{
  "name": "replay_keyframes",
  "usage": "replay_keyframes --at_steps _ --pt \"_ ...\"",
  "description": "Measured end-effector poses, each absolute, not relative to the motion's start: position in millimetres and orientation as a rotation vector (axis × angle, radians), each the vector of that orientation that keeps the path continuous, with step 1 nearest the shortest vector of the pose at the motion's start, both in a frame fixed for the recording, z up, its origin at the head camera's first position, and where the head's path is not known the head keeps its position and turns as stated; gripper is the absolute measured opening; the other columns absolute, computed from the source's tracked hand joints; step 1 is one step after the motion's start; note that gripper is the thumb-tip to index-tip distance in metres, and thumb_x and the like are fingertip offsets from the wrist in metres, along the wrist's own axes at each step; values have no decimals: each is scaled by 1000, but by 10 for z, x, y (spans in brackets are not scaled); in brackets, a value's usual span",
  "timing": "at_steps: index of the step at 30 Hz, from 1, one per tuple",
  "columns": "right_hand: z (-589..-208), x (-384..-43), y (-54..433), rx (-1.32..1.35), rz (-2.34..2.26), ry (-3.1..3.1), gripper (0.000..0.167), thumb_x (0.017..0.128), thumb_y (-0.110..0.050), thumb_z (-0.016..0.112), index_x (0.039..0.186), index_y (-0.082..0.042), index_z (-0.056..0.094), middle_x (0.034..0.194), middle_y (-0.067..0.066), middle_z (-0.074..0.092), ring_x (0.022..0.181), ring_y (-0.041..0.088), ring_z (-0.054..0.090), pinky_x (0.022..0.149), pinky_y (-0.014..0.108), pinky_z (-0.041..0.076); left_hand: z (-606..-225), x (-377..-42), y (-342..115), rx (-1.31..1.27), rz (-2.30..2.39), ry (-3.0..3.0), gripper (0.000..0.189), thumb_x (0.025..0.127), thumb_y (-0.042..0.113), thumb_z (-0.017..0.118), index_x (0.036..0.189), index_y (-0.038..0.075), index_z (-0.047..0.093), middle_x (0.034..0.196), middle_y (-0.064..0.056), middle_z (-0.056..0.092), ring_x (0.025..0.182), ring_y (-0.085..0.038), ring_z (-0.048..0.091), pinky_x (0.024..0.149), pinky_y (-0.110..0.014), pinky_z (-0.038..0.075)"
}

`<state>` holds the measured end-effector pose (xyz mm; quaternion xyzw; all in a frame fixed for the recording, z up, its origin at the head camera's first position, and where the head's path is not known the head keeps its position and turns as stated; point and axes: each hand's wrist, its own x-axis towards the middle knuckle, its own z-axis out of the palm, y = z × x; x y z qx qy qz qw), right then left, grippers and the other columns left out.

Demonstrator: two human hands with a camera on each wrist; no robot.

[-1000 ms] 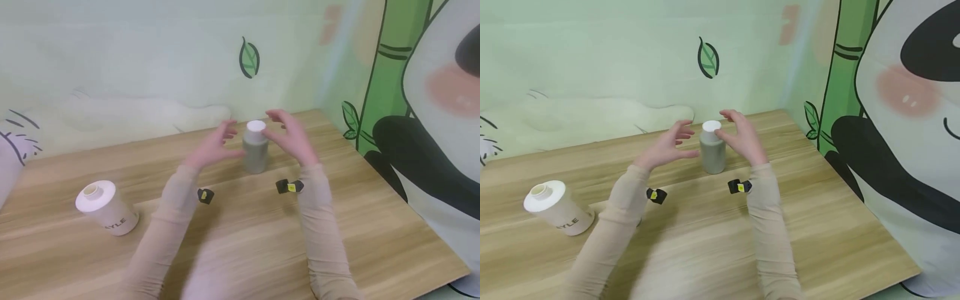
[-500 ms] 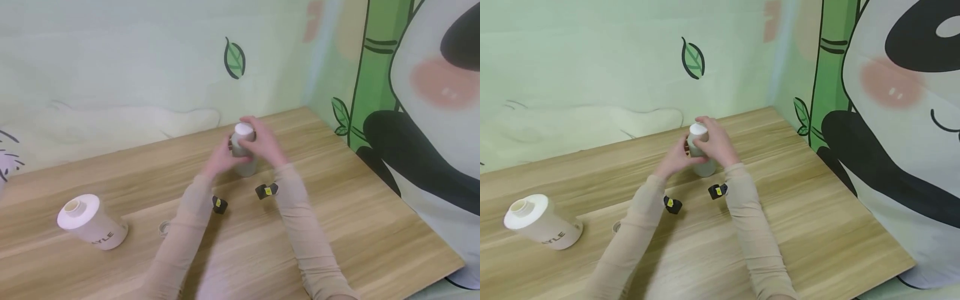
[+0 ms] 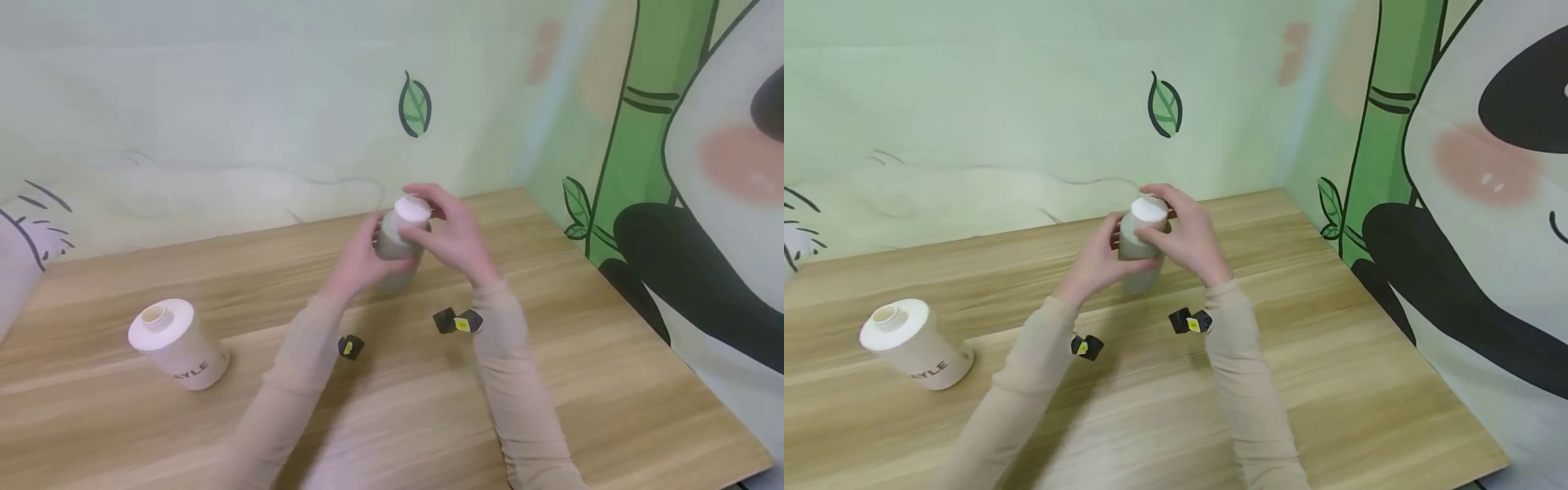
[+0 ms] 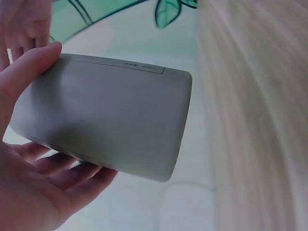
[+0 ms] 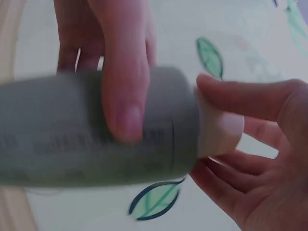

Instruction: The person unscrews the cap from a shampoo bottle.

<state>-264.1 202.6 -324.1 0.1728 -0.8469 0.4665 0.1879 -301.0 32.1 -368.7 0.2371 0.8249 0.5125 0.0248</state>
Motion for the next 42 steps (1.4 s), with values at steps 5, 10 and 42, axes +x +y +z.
replay_keyframes --at_steps 5,10,42 --pt "-3116 -2451 1932 656 1336 -2385 60 79 -8 78 134 -9 53 119 14 65 109 25 62 100 39 50 -3536 -2708 32 831 1486 2713 78 71 29 85 137 13 45 130 -7 58 113 -25 57 97 -44 49" --pt "-3064 -2298 1808 889 1190 -2423 55 77 -10 80 128 -8 59 115 9 66 104 20 62 94 37 53 -3456 -2415 -259 920 1323 2874 74 70 30 85 132 9 49 122 -7 62 105 -24 60 91 -43 51" --pt "-3178 -2232 1528 1501 883 -2465 52 81 -14 76 129 -7 58 128 7 63 111 17 61 90 31 54 -3506 -2297 -896 1047 1106 2708 77 61 31 90 128 12 56 115 -5 69 100 -18 66 88 -38 54"
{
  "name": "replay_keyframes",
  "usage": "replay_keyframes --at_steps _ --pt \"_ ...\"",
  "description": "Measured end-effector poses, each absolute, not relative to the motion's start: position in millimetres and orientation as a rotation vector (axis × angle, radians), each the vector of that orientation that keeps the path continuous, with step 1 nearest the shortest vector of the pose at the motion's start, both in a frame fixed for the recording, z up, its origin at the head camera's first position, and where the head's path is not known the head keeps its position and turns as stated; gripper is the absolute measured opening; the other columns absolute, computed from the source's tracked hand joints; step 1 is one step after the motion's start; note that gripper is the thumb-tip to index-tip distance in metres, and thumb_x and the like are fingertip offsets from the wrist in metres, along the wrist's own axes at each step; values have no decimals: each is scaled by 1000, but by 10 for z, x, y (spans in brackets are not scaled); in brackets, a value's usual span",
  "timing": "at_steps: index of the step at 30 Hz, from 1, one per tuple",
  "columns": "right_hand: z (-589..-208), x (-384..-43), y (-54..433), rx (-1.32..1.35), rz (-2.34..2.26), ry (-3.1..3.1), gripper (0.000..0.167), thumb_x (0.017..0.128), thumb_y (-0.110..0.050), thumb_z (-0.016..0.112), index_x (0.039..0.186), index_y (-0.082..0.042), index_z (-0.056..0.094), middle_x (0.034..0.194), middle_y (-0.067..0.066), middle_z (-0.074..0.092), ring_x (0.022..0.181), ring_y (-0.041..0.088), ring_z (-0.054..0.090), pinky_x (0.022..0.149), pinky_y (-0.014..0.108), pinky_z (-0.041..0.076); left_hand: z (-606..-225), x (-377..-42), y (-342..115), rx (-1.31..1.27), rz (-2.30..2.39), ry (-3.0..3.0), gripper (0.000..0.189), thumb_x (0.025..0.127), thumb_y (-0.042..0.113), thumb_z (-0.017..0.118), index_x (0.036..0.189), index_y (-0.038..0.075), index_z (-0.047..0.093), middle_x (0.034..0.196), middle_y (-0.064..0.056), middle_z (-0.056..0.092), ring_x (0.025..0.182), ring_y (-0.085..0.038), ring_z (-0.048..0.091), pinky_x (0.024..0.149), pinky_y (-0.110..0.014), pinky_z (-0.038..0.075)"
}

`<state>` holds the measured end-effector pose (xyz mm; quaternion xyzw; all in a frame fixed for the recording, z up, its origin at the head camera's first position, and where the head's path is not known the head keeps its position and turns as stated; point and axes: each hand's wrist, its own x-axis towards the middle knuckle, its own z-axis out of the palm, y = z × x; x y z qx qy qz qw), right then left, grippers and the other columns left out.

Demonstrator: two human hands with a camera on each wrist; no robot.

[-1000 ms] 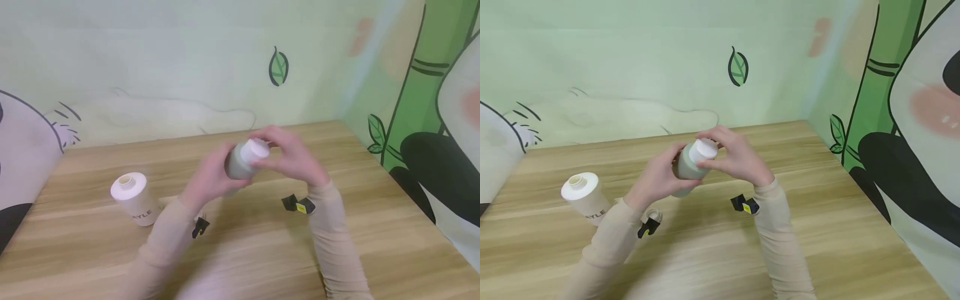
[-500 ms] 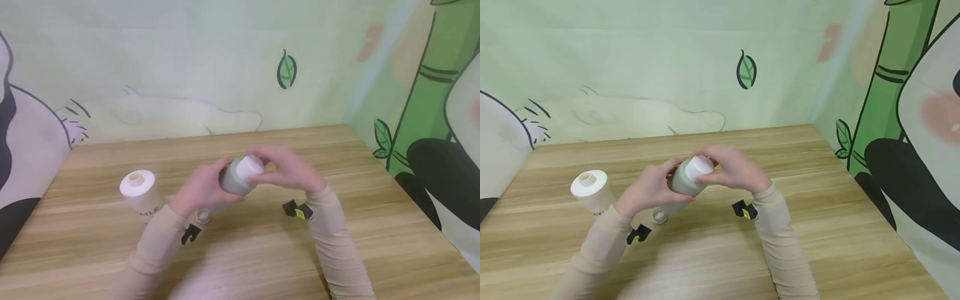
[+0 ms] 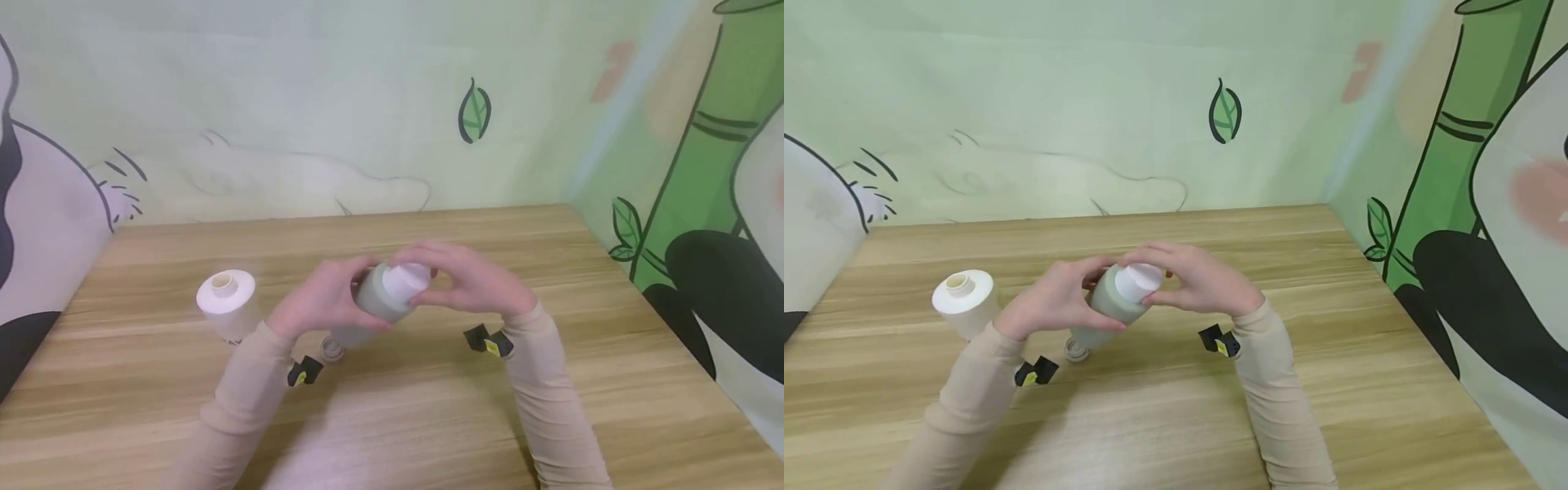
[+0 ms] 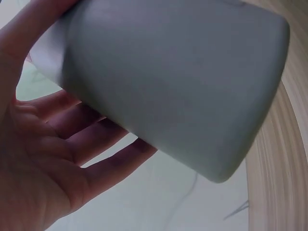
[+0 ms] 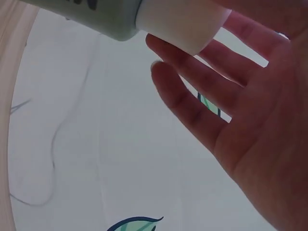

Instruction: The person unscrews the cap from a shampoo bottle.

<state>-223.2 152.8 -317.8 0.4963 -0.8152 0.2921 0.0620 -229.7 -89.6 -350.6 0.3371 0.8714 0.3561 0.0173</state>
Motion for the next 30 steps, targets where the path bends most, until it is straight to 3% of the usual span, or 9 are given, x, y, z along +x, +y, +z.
replay_keyframes --at_steps 4,11,18,23,30 --pt "-3171 -2202 1505 1404 898 -2509 52 84 -18 75 132 -7 56 126 4 64 116 16 59 100 34 49 -3479 -2273 -906 1001 1098 2734 79 61 31 90 129 11 55 117 -6 68 102 -20 66 89 -39 54" --pt "-3154 -2163 1425 1118 901 -2549 47 86 -23 73 128 -10 59 109 -1 69 93 12 62 76 29 54 -3399 -2247 -961 944 1078 2806 81 62 31 90 131 9 54 115 -8 69 99 -22 66 86 -40 54" --pt "-3156 -2153 1403 1172 935 -2505 42 85 -17 74 123 -6 62 110 3 69 89 12 63 74 33 57 -3379 -2248 -989 963 1030 2841 79 62 32 90 130 10 55 115 -8 69 99 -22 65 86 -40 54" --pt "-3145 -2148 1441 1314 930 -2463 44 83 -10 73 125 -7 61 119 4 67 103 14 62 84 30 55 -3364 -2241 -1011 998 992 2839 79 61 32 90 129 10 55 115 -8 69 99 -22 66 86 -41 54" --pt "-3119 -2134 1499 1410 823 -2484 48 85 -12 72 132 -10 58 134 8 59 125 22 55 106 39 47 -3381 -2247 -1016 1035 947 2839 82 62 34 89 131 9 54 116 -10 69 100 -24 66 87 -42 55"
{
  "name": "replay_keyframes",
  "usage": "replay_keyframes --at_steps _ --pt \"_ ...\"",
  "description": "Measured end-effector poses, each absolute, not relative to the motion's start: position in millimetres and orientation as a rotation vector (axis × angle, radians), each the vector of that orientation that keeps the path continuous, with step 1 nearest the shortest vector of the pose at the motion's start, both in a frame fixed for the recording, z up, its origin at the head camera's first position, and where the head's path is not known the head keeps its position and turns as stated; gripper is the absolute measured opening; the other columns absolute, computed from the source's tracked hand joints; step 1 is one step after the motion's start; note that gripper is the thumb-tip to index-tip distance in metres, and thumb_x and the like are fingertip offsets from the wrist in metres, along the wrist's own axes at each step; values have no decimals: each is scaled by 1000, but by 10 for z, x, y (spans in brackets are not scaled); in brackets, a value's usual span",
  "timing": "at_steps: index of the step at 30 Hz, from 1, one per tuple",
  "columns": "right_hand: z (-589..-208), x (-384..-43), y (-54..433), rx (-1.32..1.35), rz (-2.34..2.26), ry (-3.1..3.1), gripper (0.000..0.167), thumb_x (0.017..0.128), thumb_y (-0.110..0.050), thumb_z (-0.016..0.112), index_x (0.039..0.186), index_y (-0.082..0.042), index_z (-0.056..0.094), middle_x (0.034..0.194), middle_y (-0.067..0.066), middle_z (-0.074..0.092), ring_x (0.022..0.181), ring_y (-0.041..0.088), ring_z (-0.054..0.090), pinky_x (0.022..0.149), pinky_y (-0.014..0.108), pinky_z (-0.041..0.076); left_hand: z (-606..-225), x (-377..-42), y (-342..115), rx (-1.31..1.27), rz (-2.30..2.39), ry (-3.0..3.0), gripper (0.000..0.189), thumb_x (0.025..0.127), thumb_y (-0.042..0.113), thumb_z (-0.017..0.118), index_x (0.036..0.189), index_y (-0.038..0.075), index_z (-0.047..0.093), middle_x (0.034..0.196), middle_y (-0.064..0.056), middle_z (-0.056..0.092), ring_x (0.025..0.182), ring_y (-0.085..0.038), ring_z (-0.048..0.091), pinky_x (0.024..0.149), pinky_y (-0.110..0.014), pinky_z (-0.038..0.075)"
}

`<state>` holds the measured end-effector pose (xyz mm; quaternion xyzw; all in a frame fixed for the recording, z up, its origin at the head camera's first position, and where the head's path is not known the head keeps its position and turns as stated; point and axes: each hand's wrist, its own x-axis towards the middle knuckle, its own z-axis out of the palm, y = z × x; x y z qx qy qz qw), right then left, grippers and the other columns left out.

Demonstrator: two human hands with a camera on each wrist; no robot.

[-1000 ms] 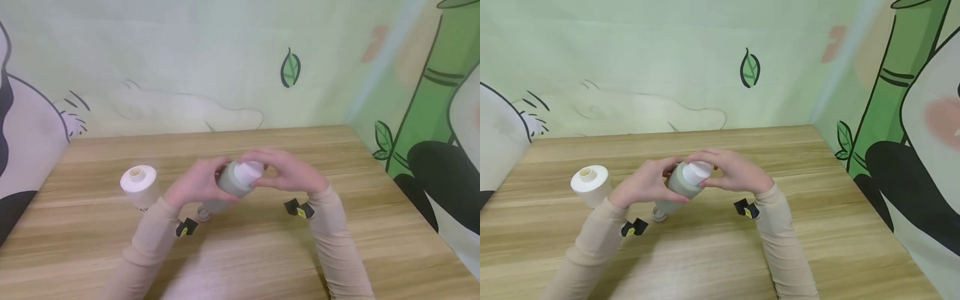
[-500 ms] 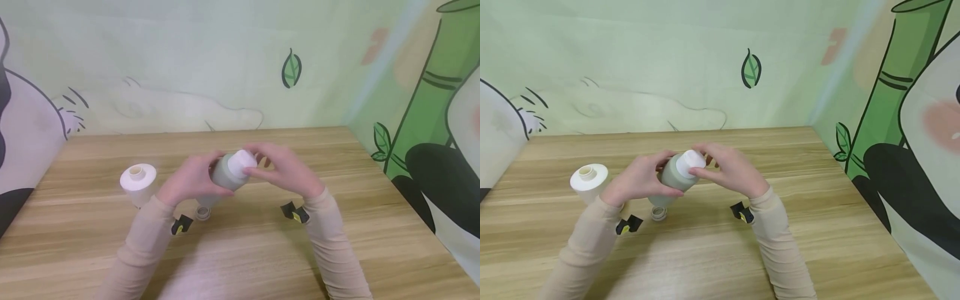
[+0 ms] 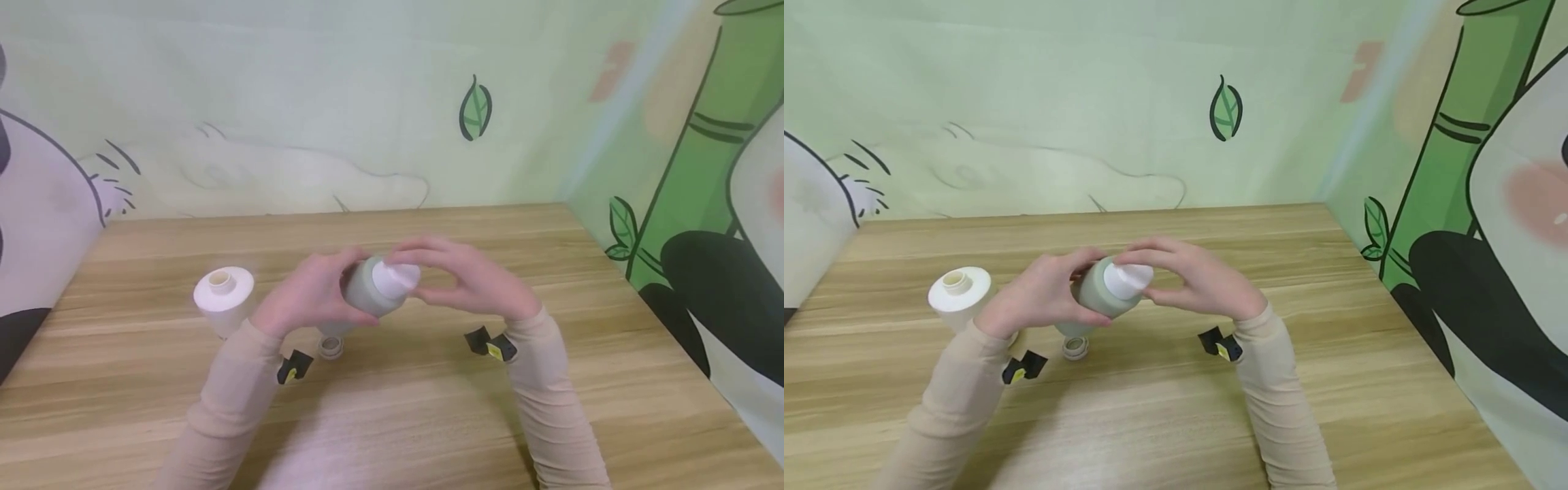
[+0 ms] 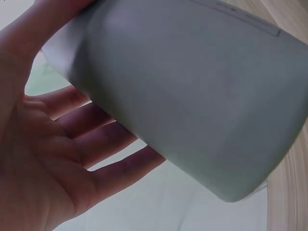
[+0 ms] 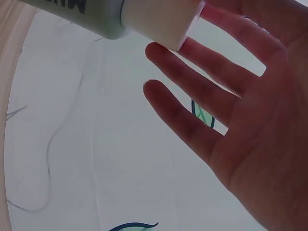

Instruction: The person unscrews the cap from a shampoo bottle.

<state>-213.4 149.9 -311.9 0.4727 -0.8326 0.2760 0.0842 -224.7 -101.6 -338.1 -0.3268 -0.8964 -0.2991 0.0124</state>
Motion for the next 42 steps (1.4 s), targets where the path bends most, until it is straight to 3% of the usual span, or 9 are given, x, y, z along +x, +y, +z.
replay_keyframes --at_steps 3,8,13,15,20,26,34,42 --pt "-3122 -2118 1470 1367 852 -2509 53 86 -16 72 135 -9 54 134 7 60 121 20 57 103 38 48 -3399 -2244 -1018 -1020 -937 -2794 81 62 33 90 131 9 54 115 -10 69 99 -23 66 86 -41 55" --pt "-3113 -2052 1306 1080 821 -2605 68 86 -30 73 144 -10 43 119 4 67 105 15 64 90 34 54 -3406 -2237 -1026 -989 -934 -2772 82 61 31 90 132 9 54 114 -9 69 97 -23 66 84 -40 55" --pt "-3123 -2006 1209 977 637 -2605 50 86 -35 72 126 -8 59 111 5 69 94 16 65 80 32 56 -3397 -2236 -1031 -972 -925 -2788 79 61 31 90 130 11 56 112 -8 70 96 -22 66 83 -39 54" --pt "-3128 -2008 1225 1042 598 -2558 42 86 -30 73 120 -8 63 112 5 69 97 18 65 84 33 55 -3393 -2237 -1029 -977 -911 -2801 78 62 32 89 129 12 56 112 -7 70 96 -22 66 84 -39 54" --pt "-3137 -2037 1304 1296 503 -2395 40 81 -14 76 119 -10 64 121 8 66 113 24 60 98 43 47 -3386 -2236 -1026 -981 -874 -2819 75 63 33 88 128 12 57 111 -6 70 96 -21 66 84 -38 54" --pt "-3146 -2075 1302 1330 633 -2308 49 82 -19 75 125 -2 58 123 10 66 116 24 60 103 41 45 -3360 -2200 -1026 -969 -895 -2818 79 62 32 88 131 11 56 112 -7 70 98 -22 66 86 -39 54" --pt "-3151 -2071 1283 1178 596 -2220 34 81 -23 77 108 -4 69 101 6 72 90 18 68 81 31 56 -3324 -2162 -1003 -973 -853 -2795 77 63 32 88 130 11 56 111 -7 70 97 -23 67 85 -39 55" --pt "-3145 -2086 1315 1122 535 -2266 38 79 -28 78 109 -6 68 93 3 74 76 12 66 68 26 54 -3307 -2159 -979 -990 -857 -2788 77 63 32 88 130 12 56 113 -7 70 98 -22 67 86 -40 55"
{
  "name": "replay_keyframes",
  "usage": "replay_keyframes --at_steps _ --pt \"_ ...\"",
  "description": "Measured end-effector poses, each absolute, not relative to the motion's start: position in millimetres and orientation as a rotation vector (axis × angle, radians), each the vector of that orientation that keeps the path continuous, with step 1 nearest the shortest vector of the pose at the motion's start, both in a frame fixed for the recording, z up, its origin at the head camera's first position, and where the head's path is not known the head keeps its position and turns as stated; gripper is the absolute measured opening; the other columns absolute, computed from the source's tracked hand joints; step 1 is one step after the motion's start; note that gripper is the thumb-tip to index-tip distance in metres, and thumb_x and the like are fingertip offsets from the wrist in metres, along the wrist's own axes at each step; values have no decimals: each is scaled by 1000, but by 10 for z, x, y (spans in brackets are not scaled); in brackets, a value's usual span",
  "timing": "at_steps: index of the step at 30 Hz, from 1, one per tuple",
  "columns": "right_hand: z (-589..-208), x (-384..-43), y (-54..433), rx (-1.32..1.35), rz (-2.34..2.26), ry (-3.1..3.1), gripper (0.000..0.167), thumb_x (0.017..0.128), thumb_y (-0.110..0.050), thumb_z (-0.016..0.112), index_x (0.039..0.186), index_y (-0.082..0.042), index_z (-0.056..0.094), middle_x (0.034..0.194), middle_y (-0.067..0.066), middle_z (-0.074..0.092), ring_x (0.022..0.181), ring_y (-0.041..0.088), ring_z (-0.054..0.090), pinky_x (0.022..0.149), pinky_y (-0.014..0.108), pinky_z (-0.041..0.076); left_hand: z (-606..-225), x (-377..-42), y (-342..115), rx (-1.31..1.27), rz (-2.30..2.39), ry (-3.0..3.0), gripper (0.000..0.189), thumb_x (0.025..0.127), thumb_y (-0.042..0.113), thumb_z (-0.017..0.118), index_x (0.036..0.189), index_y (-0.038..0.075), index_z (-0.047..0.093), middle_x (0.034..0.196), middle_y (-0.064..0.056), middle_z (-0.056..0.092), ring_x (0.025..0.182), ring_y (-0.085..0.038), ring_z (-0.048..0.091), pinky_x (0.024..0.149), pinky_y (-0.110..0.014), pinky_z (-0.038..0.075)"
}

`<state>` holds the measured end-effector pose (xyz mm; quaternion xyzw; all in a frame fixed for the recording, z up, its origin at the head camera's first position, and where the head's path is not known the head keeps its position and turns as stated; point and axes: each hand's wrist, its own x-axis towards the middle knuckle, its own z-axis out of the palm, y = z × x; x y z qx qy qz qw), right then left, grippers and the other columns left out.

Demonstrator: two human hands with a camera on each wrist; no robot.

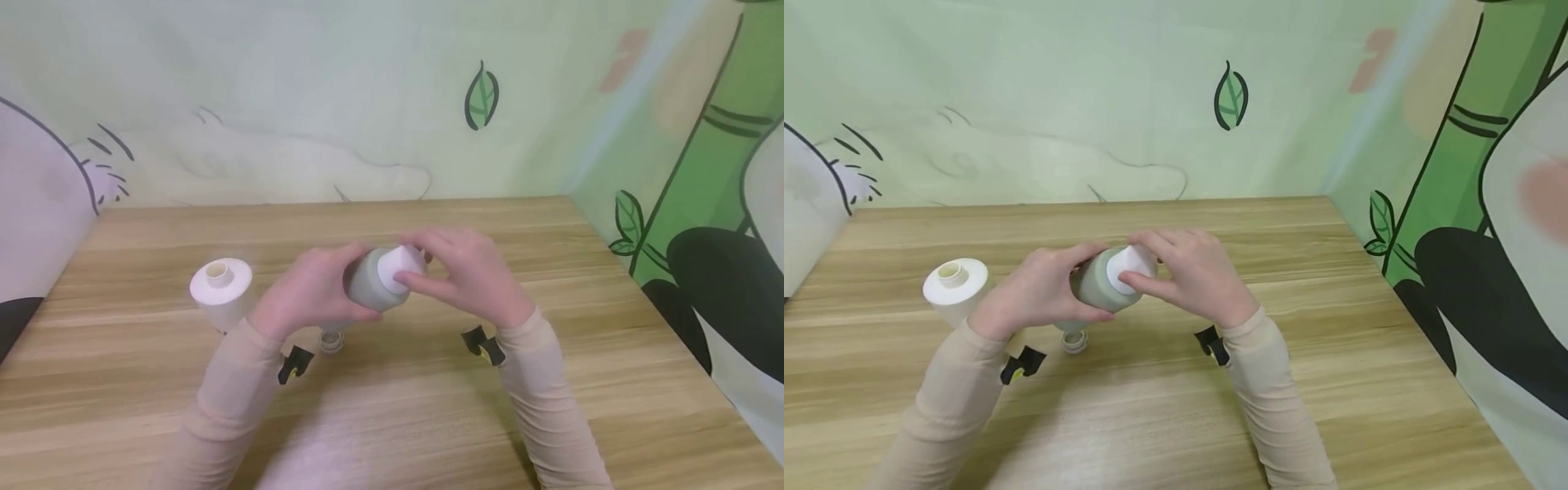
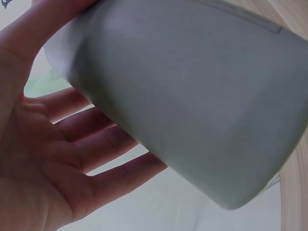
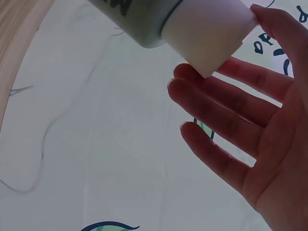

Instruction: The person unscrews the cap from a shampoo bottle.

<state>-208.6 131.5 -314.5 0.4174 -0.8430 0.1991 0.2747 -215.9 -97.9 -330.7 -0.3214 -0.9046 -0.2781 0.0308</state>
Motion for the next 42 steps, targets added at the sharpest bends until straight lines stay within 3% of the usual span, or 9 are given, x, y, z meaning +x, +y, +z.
replay_keyframes --at_steps 5,12,17,22,29,34,38,42 --pt "-3132 -2093 1361 1221 505 -2271 39 79 -23 76 115 -9 67 108 5 72 91 18 68 79 34 55 -3320 -2181 -972 -985 -853 -2788 77 62 32 88 130 11 56 114 -7 70 100 -23 67 88 -40 55" --pt "-3124 -2106 1418 1345 551 -2266 48 80 -17 76 125 -7 61 127 10 64 117 25 60 98 43 48 -3334 -2196 -969 -988 -841 -2771 78 63 34 88 129 10 56 112 -9 70 98 -24 67 86 -39 55" --pt "-3127 -2118 1403 1238 594 -2320 53 82 -26 76 126 -3 59 121 9 68 111 22 63 100 42 48 -3344 -2204 -962 -997 -863 -2769 78 63 34 88 130 10 56 114 -8 70 99 -23 67 87 -39 55" --pt "-3148 -2126 1403 1166 495 -2399 46 82 -34 74 119 -9 63 104 1 72 91 13 65 87 39 50 -3350 -2207 -960 -992 -867 -2791 77 63 33 88 128 10 57 112 -8 70 97 -23 66 86 -39 55" --pt "-3132 -2140 1445 1323 475 -2373 47 83 -22 73 128 -11 60 125 6 65 112 21 62 95 40 51 -3354 -2223 -972 -989 -855 -2797 78 62 31 89 129 9 56 114 -10 70 100 -25 67 88 -41 54" --pt "-3109 -2143 1437 1309 536 -2421 57 85 -30 73 135 -8 53 130 6 62 118 21 60 101 39 49 -3333 -2235 -962 -987 -858 -2795 79 62 30 90 130 9 56 115 -10 70 101 -25 66 90 -42 54" --pt "-3126 -2136 1433 1143 484 -2531 59 87 -41 68 135 -11 53 129 4 64 120 20 60 101 43 47 -3346 -2220 -947 -989 -846 -2796 78 62 31 89 129 8 56 113 -10 70 99 -25 67 88 -41 54" --pt "-3166 -2141 1427 1042 417 -2585 53 87 -45 66 129 -14 58 116 0 69 107 17 64 98 46 46 -3359 -2208 -943 -992 -825 -2783 78 62 30 89 129 7 56 112 -11 70 97 -25 67 86 -41 55"
